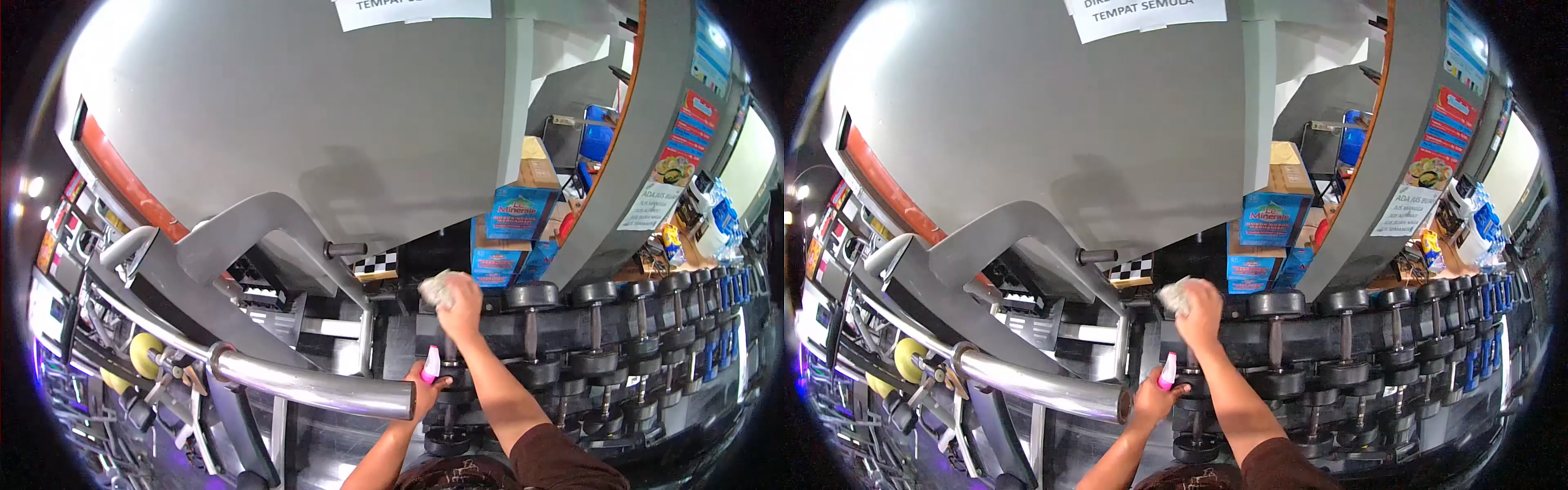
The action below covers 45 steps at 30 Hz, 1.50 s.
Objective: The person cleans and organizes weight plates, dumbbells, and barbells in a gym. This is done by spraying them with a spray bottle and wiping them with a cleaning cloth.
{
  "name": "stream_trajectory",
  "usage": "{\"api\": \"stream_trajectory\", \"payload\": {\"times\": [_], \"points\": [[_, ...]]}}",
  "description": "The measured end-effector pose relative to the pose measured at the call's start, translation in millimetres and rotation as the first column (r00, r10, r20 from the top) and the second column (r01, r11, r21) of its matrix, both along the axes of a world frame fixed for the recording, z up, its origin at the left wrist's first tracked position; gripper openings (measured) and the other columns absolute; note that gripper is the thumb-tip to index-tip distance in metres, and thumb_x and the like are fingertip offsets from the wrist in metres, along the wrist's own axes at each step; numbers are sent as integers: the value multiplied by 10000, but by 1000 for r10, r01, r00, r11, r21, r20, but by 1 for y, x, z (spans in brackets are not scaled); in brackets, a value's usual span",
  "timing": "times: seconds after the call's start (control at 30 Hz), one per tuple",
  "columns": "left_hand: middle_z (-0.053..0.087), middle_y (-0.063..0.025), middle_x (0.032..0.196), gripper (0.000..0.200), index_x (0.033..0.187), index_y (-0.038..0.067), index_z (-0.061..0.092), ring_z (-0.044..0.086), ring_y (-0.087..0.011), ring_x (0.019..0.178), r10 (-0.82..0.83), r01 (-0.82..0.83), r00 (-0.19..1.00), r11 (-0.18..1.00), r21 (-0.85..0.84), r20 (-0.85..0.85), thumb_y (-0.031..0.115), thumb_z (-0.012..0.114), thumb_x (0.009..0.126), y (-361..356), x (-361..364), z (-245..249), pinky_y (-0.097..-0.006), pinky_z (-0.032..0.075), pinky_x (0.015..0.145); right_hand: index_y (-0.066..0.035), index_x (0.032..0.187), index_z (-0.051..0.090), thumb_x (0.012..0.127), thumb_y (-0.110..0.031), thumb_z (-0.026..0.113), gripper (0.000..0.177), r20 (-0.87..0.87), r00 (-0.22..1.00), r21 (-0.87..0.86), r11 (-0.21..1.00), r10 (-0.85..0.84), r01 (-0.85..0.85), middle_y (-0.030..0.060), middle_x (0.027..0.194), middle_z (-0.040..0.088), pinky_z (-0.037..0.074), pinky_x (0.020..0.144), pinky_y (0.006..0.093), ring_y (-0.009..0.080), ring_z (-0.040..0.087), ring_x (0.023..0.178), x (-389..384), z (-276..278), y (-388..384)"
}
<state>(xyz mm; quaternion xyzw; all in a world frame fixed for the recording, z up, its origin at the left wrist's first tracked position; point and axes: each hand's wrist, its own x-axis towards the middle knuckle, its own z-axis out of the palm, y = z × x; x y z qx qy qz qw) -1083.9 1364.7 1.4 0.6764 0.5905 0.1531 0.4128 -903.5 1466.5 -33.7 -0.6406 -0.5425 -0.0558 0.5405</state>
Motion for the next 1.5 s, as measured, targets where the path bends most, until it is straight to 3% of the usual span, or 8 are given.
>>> {"api": "stream_trajectory", "payload": {"times": [0.13, 0.3, 0.47, 0.67, 0.8, 0.97, 1.2, 1.5], "points": [[705, -234, 1011, 676, 1180, 23, 609, 689, -379, 995, 6, -7, 998, 1000, 22, 63, 411, 894, 705, 1, -3, -6, -447, 526, 838, -4, 1082, 614, 741, -28, 726, 360, -64, 988, -180, 976, -139, 125, 198, 1137, 630, 457, 960, 462, 405, 564, 1102, 41, -15, 17], [713, -232, 993, 606, 1175, 40, 606, 701, -395, 972, 35, -40, 996, 997, 62, 82, 337, 888, 728, 0, -2, -19, -454, 544, 820, 20, 1160, 586, 830, -72, 724, 369, -556, 763, -240, 942, -330, 233, 244, 1208, 612, 479, 966, 461, 454, 590, 1119, 36, -31, -1], [716, -222, 967, 614, 1165, 28, 613, 707, -369, 935, 45, -47, 998, 998, 35, 53, 358, 890, 726, 2, -1, -21, -439, 544, 797, -30, 1102, 631, 633, 56, 679, 479, -113, 983, 110, 981, -145, 158, 176, 1210, 630, 389, 1089, 486, 379, 509, 1273, 3, -22, -26], [713, -218, 970, 645, 1167, 13, 592, 702, -355, 928, -26, 19, 994, 998, 62, 106, 379, 890, 727, 4, -5, -23, -426, 538, 813, -77, 950, 714, 753, -89, 640, 210, 406, 812, -300, 901, 419, -315, 62, 1094, 695, 347, 1119, 460, 278, 547, 1240, -37, -17, 27], [709, -224, 1010, 663, 1185, 10, 584, 694, -374, 959, -37, 24, 980, 998, 65, 198, 374, 893, 726, 3, -9, -34, -438, 536, 831, -122, 906, 724, 837, -175, 578, 171, 528, 608, -700, 709, 593, -83, 26, 989, 718, 384, 1071, 458, 243, 567, 1202, -48, -9, 46], [707, -231, 1034, 692, 1211, 7, 576, 689, -380, 994, -30, 27, 995, 999, 40, 97, 386, 890, 727, 1, -5, -11, -447, 532, 858, -73, 1026, 674, 772, -54, 597, 265, 345, 847, -291, 904, 405, -313, 48, 1210, 641, 449, 1031, 394, 304, 527, 1244, -11, -2, 11], [702, -245, 1046, 716, 1216, 10, 577, 679, -397, 1030, -39, 39, 999, 999, -8, 11, 437, 878, 725, 1, 2, -1, -459, 527, 867, -10, 1171, 598, 652, 120, 629, 536, -213, 974, 18, 996, -81, 87, 144, 1288, 610, 403, 1093, 425, 372, 514, 1261, 0, -17, -31], [702, -244, 1031, 692, 1189, 9, 582, 679, -406, 1015, -61, 57, 995, 997, 45, 84, 417, 887, 720, 1, -4, -11, -465, 531, 854, 5, 1090, 652, 876, -178, 697, 285, -472, 743, -480, 845, -475, 236, 245, 1055, 698, 512, 880, 466, 416, 664, 1032, 62, -33, 8]]}}
